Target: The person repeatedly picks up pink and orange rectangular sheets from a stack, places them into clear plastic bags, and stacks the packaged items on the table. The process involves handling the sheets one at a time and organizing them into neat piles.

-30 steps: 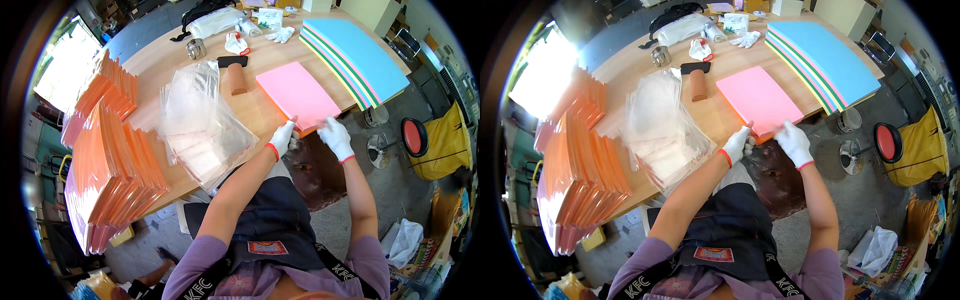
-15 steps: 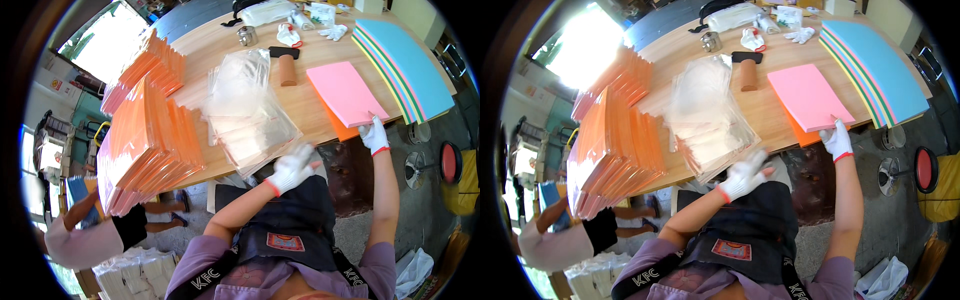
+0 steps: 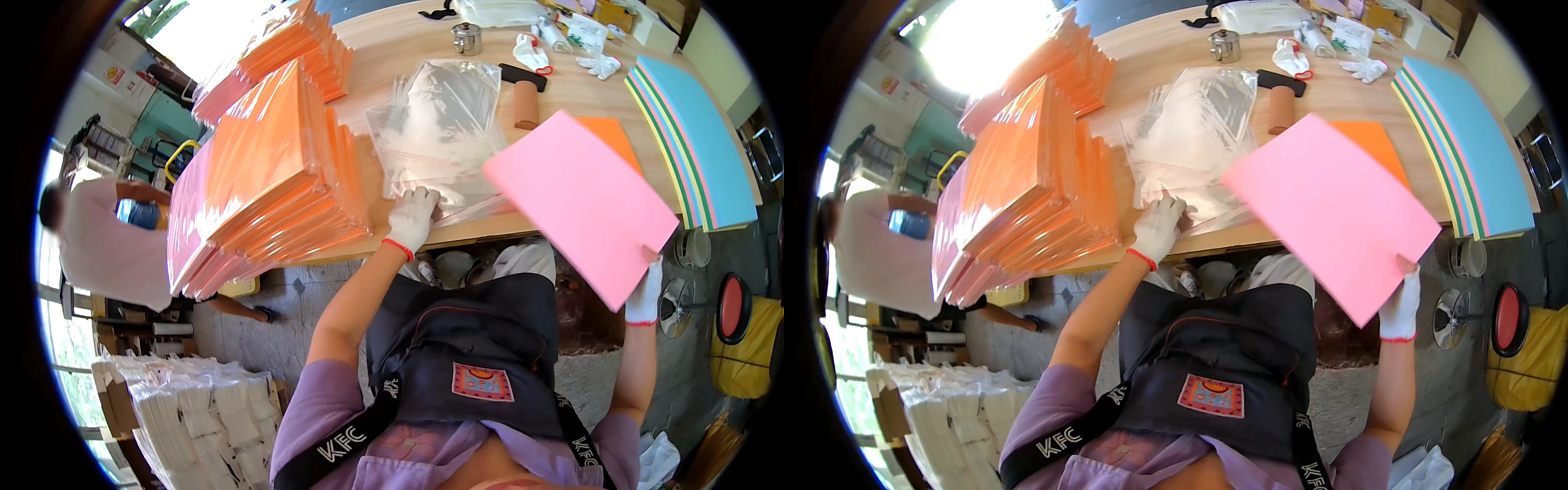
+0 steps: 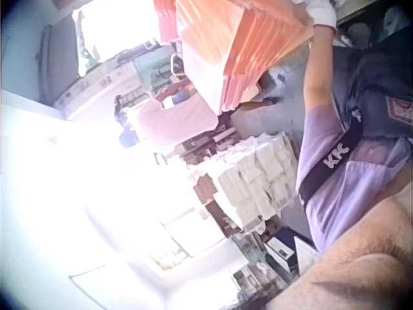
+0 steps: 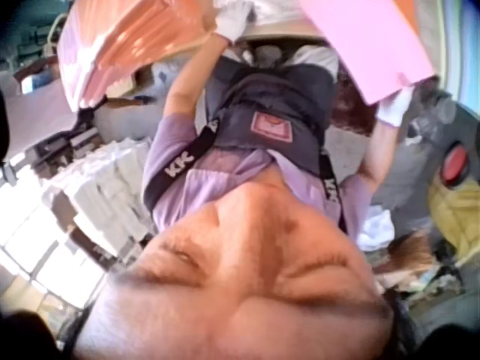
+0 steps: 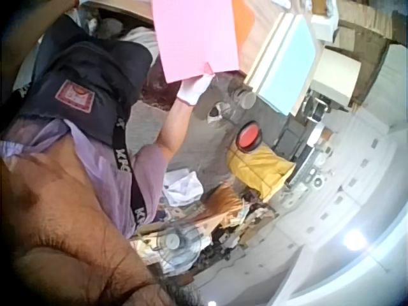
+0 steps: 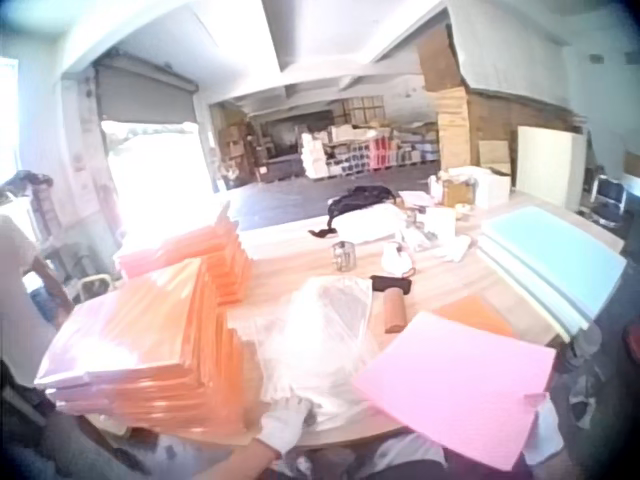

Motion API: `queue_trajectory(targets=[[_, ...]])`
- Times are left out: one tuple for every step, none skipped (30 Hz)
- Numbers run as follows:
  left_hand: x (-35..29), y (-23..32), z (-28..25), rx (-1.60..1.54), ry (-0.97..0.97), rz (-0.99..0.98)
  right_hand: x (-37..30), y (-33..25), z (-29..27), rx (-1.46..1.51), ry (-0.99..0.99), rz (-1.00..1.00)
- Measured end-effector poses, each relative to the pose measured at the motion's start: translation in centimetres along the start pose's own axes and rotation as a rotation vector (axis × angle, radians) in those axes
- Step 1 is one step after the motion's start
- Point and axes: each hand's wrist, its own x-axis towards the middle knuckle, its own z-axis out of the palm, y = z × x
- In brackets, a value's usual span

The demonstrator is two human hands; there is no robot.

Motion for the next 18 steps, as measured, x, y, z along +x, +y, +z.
queue_trajectory(targets=[[0.3, -0.4, 0.0, -0.029, -0.028, -0.054, -1.6, 0.1, 0.8, -0.008, -0.028, 0.078], [0.6, -0.8, 0.0, -0.052, -0.057, -0.110, -2.7, 0.3, 1.8, -0.010, -0.058, 0.159], [0.5, -1.9, 0.8, -0.143, -0.008, -0.096, -3.7, 0.8, 3.2, -0.051, -0.062, 0.179], [0.5, -2.2, 1.2, -0.263, 0.013, -0.145, -4.2, 1.7, 3.4, -0.019, -0.052, 0.265], [0.5, -2.6, 1.3, -0.374, 0.034, -0.196, -4.7, 2.3, 4.2, -0.025, -0.100, 0.307], [0.4, -2.9, 1.4, -0.486, 0.055, -0.246, -5.1, 2.9, 4.9, -0.032, -0.149, 0.348], [0.0, -2.9, 1.1, -0.583, 0.108, -0.220, -5.1, 3.6, 5.1, -0.030, -0.166, 0.385], [-0.3, -3.1, 1.3, -0.618, 0.134, -0.198, -5.0, 4.5, 5.2, -0.030, -0.185, 0.421], [-0.6, -3.3, 1.6, -0.652, 0.160, -0.177, -4.8, 5.5, 4.8, -0.077, -0.218, 0.424], [-0.9, -3.5, 1.8, -0.682, 0.190, -0.159, -4.7, 6.8, 5.1, 0.016, -0.147, 0.439], [-1.4, -3.5, 1.7, -0.633, 0.248, -0.157, -4.8, 7.1, 6.4, 0.017, -0.062, 0.417], [-1.9, -3.3, 1.7, -0.583, 0.305, -0.155, -4.8, 7.4, 7.5, 0.019, 0.023, 0.395], [-2.4, -3.2, 1.6, -0.534, 0.363, -0.156, -4.6, 7.7, 7.5, 0.009, 0.029, 0.393], [-2.6, -3.2, 1.6, -0.506, 0.368, -0.159, -4.2, 8.0, 7.1, 0.000, 0.034, 0.392], [-2.8, -3.2, 1.6, -0.478, 0.373, -0.163, -3.8, 8.2, 6.7, -0.010, 0.036, 0.392], [-3.1, -3.3, 1.5, -0.440, 0.381, -0.178, -3.4, 8.4, 6.2, 0.016, -0.012, 0.394], [-3.1, -2.7, 0.9, -0.384, 0.390, -0.248, -3.2, 8.8, 5.3, 0.046, -0.064, 0.402], [-2.8, -3.0, 1.7, -0.366, 0.457, -0.210, -3.1, 9.1, 4.7, 0.077, -0.116, 0.412]])
